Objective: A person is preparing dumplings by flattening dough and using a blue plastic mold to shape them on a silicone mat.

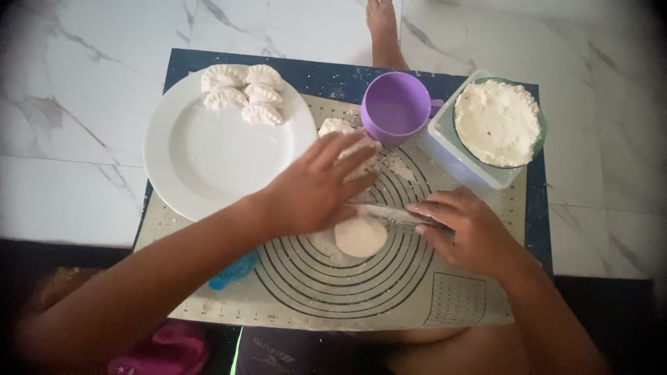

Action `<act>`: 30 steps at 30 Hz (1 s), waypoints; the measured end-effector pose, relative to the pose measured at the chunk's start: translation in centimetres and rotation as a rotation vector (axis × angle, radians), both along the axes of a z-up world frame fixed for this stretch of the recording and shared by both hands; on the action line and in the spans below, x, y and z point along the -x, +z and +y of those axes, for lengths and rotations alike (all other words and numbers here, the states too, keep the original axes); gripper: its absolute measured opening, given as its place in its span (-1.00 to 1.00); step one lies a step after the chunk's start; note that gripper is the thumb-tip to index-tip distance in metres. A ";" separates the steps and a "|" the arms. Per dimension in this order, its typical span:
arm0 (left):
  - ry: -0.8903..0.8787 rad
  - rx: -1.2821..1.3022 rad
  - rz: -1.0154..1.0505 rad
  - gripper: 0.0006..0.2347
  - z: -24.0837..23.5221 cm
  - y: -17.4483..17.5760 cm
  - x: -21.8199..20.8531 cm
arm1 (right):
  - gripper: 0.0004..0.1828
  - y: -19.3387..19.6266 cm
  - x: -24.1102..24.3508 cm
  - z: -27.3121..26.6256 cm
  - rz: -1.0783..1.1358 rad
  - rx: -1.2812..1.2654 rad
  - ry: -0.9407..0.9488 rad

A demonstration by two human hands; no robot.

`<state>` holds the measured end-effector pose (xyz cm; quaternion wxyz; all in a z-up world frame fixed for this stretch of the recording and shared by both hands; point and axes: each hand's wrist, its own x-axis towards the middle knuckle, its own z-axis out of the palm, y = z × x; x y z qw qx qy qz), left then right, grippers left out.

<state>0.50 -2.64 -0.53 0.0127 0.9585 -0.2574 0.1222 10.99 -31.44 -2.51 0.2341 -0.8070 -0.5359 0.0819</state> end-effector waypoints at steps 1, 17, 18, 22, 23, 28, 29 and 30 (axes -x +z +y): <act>0.000 0.002 0.003 -0.52 -0.1 -0.2 0.2 | -0.71 0.1 0.0 0.1 0.003 0.002 0.000; -0.051 -0.121 0.313 -0.24 -0.7 -2.7 1.9 | -0.47 -2.0 1.8 0.9 -0.214 0.166 -0.112; -0.045 -0.124 0.317 -0.24 -0.7 -3.0 2.1 | -0.43 -1.9 2.3 1.0 -0.250 0.190 -0.146; -0.050 -0.097 0.349 -0.25 -1.1 -2.9 2.9 | -0.39 -2.0 3.4 1.1 -0.267 0.230 -0.198; -0.056 -0.083 0.364 -0.27 -1.2 -2.5 3.1 | -0.39 -1.9 3.7 1.1 -0.280 0.249 -0.198; -0.045 -0.128 0.336 -0.27 -2.1 -2.0 4.6 | -0.39 -3.6 4.9 0.1 -0.358 0.272 -0.175; -0.045 -0.135 0.330 -0.28 -2.2 -1.9 4.9 | -0.41 -4.0 5.3 0.0 -0.406 0.240 -0.190; -0.045 -0.143 0.323 -0.29 -2.3 -1.7 5.3 | -0.42 -4.3 5.6 -0.1 -0.455 0.208 -0.206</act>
